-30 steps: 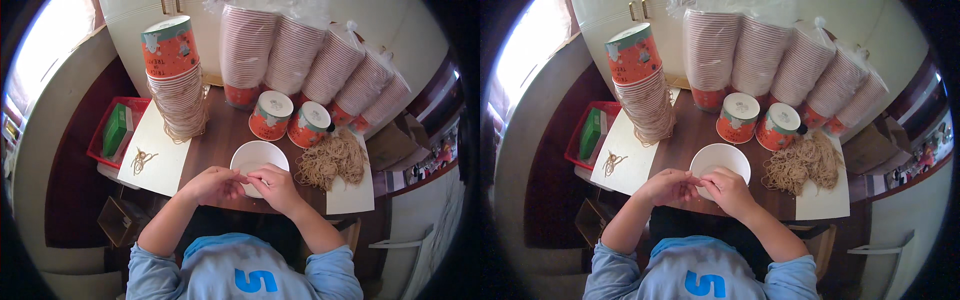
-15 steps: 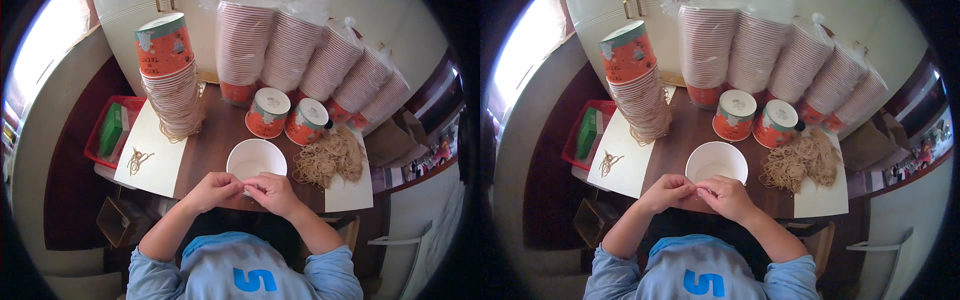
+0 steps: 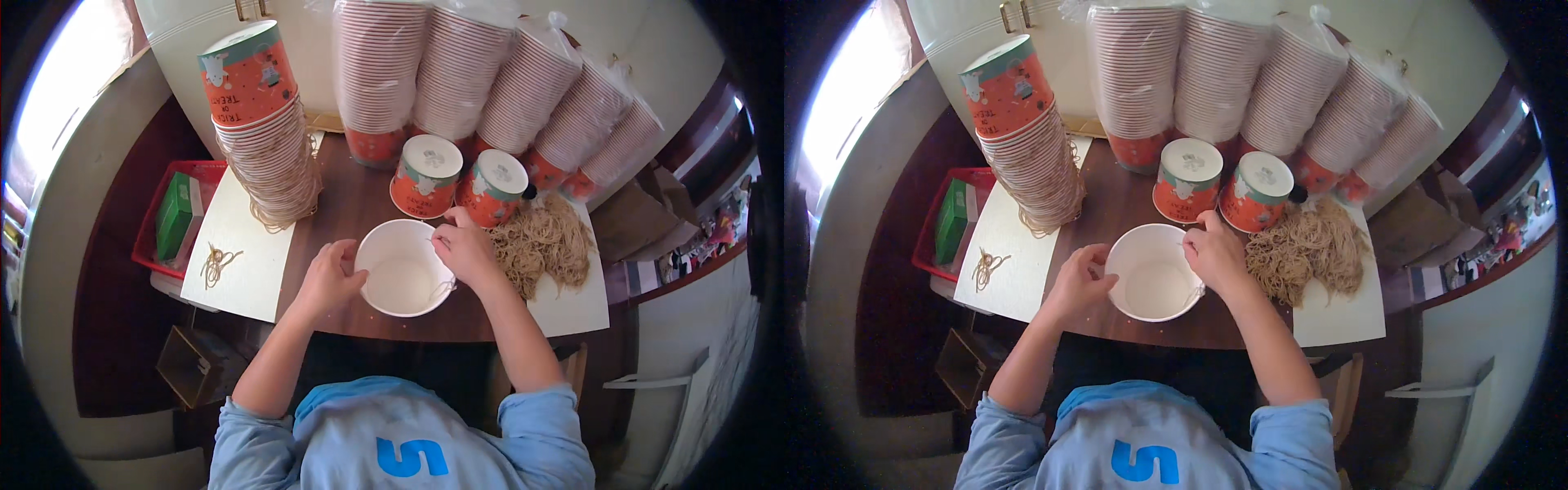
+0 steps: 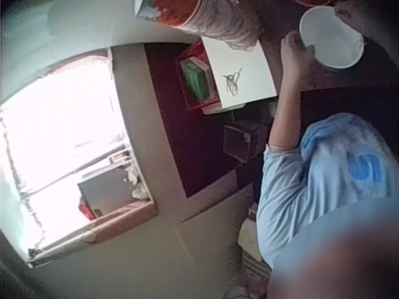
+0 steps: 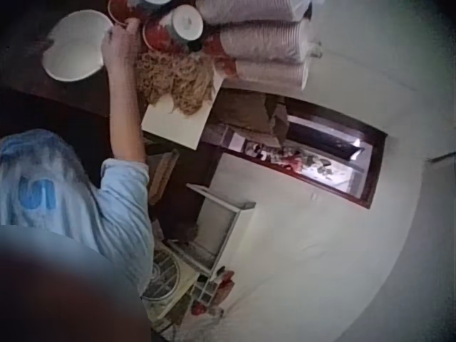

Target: Threading strings into paper buckets for assembly.

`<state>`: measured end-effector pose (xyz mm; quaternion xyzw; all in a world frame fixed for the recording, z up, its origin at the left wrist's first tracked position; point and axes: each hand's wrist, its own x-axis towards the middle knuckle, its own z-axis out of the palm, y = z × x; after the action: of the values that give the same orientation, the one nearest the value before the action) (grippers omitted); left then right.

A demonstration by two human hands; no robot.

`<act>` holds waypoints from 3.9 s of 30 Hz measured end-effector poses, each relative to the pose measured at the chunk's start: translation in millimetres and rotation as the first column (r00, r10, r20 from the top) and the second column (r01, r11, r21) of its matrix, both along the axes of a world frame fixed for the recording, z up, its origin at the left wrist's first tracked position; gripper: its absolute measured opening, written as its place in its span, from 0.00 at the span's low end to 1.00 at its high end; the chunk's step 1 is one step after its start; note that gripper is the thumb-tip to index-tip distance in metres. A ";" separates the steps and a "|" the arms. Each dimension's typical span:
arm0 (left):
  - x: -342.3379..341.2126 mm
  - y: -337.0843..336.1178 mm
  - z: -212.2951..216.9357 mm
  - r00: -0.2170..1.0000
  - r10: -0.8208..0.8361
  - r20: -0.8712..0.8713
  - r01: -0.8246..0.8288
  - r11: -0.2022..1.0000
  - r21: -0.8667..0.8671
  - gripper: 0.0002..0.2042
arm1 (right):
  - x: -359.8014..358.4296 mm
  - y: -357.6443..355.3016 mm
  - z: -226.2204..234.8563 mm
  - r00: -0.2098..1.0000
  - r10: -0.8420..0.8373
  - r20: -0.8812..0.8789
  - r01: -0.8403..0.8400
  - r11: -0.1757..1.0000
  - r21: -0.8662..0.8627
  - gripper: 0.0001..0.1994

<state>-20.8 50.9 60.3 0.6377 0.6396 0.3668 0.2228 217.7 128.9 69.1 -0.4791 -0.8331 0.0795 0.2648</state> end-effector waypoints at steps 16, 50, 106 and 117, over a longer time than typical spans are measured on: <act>-9.3 21.3 7.1 0.520 0.110 0.847 0.444 0.812 -0.378 0.14 | -3.3 -32.2 102.3 0.980 0.185 0.072 -0.131 0.876 -0.465 0.07; 10.2 -1.0 10.8 0.809 -0.204 0.551 0.327 0.935 -0.135 0.09 | -2.0 -75.2 99.0 0.988 0.149 -0.038 -0.152 0.919 -0.364 0.06; 27.4 -56.4 -38.6 0.520 0.194 0.832 0.064 0.962 -0.264 0.18 | -70.1 -44.8 -14.8 0.951 0.175 -0.255 -0.278 0.846 -0.456 0.06; 28.9 -58.1 -38.4 0.498 0.184 0.848 0.096 0.959 -0.265 0.17 | -70.2 -45.0 -24.3 0.952 0.155 -0.263 -0.271 0.829 -0.490 0.06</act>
<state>8.1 -7.2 21.9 0.3133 0.5026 0.5486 0.5902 147.5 84.0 44.8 -0.4250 -0.7956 0.3816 0.2019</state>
